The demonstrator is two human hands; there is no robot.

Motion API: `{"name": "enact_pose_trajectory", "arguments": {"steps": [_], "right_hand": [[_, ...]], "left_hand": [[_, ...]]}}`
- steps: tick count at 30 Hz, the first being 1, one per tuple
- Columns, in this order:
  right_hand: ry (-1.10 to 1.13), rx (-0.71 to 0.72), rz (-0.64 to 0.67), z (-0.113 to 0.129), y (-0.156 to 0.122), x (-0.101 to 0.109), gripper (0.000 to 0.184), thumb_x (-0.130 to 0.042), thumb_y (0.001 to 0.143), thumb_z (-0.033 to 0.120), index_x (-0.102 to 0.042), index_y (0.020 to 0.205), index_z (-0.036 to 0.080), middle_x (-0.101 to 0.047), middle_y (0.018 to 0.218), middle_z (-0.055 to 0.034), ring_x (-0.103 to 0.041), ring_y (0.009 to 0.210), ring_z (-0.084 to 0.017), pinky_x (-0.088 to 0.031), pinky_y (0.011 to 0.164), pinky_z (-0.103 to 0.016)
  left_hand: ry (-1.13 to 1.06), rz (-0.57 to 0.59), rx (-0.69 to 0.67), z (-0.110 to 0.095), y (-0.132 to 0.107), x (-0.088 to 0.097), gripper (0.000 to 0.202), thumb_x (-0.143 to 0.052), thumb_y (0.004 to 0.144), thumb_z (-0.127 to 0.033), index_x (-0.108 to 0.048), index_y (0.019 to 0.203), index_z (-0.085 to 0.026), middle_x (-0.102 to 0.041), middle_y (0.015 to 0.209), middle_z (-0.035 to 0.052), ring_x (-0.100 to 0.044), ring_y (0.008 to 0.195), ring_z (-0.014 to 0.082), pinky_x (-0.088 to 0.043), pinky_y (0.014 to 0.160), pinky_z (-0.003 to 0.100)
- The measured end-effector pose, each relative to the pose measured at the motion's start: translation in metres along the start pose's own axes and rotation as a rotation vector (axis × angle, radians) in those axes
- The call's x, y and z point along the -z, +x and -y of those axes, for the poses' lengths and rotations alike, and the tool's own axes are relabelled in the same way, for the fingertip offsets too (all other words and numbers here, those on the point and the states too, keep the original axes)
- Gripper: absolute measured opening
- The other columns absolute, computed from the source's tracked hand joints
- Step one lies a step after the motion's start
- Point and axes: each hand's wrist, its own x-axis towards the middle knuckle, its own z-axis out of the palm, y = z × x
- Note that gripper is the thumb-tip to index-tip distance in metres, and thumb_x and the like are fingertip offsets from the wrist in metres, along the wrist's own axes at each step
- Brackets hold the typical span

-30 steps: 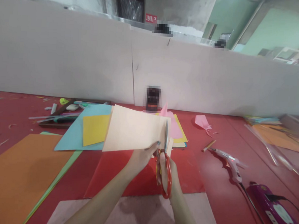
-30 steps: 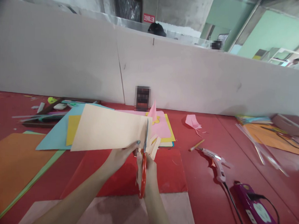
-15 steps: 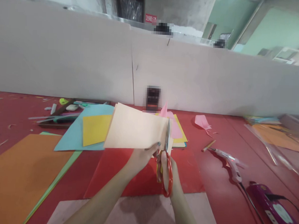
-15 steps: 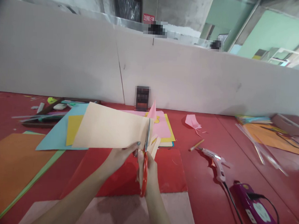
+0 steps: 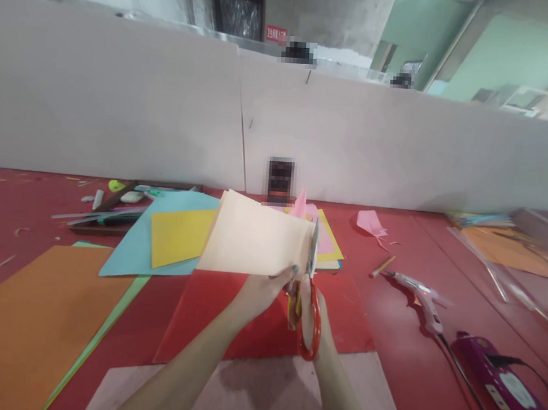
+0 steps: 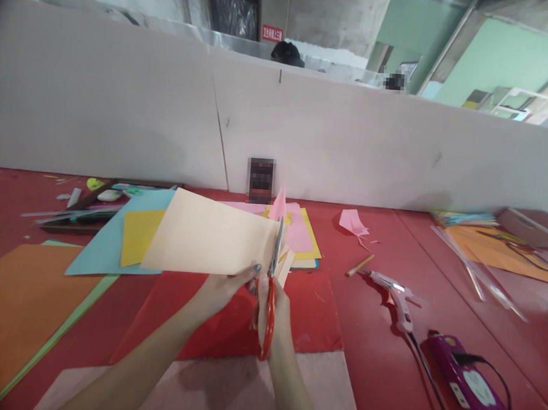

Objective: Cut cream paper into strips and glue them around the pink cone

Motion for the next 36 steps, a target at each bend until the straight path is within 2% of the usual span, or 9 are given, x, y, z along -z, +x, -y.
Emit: {"name": "enact_pose_trajectory", "arguments": {"steps": [7, 20, 28, 32, 36], "right_hand": [[0.016, -0.019, 0.101, -0.011, 0.005, -0.001, 0.045, -0.041, 0.078, 0.064, -0.042, 0.061, 0.021, -0.035, 0.036, 0.0087, -0.032, 0.027, -0.007, -0.031, 0.028, -0.019], [0.035, -0.041, 0.137, 0.0, -0.005, -0.002, 0.04, -0.044, 0.081, 0.056, -0.041, 0.064, 0.02, -0.033, 0.037, 0.0103, -0.031, 0.026, -0.005, -0.031, 0.027, -0.016], [0.105, -0.051, 0.105, -0.004, -0.001, -0.004, 0.041, -0.046, 0.079, 0.057, -0.044, 0.064, 0.02, -0.037, 0.04, 0.0094, -0.032, 0.024, -0.005, -0.029, 0.023, -0.016], [0.092, -0.043, 0.043, -0.008, 0.003, -0.004, 0.04, -0.052, 0.076, 0.055, -0.04, 0.061, 0.021, -0.035, 0.035, 0.01, -0.031, 0.023, -0.006, -0.027, 0.023, -0.017], [0.082, 0.079, -0.058, -0.004, 0.004, -0.003, 0.038, -0.054, 0.077, 0.05, -0.038, 0.059, 0.021, -0.036, 0.034, 0.01, -0.031, 0.024, -0.006, -0.026, 0.026, -0.018]], "left_hand": [[0.018, -0.023, 0.02, 0.0, 0.0, -0.002, 0.036, -0.051, 0.075, -0.046, -0.054, 0.051, -0.019, -0.058, 0.056, 0.0006, -0.056, 0.062, 0.0163, -0.043, 0.069, 0.026], [-0.017, -0.037, 0.025, -0.001, 0.001, -0.002, 0.034, -0.053, 0.074, -0.043, -0.055, 0.051, -0.019, -0.06, 0.058, 0.0015, -0.057, 0.062, 0.0164, -0.044, 0.068, 0.025], [-0.008, -0.032, -0.013, 0.001, 0.002, -0.002, 0.033, -0.053, 0.075, -0.042, -0.051, 0.049, -0.02, -0.055, 0.055, 0.0001, -0.054, 0.059, 0.015, -0.043, 0.065, 0.025], [-0.054, -0.027, -0.016, 0.003, 0.003, -0.001, 0.03, -0.054, 0.074, -0.041, -0.053, 0.052, -0.02, -0.057, 0.057, 0.0007, -0.054, 0.059, 0.0153, -0.044, 0.063, 0.026], [-0.061, -0.025, -0.027, 0.002, 0.004, -0.002, 0.03, -0.053, 0.073, -0.039, -0.052, 0.051, -0.02, -0.053, 0.052, -0.0002, -0.053, 0.056, 0.0148, -0.044, 0.062, 0.027]]}}
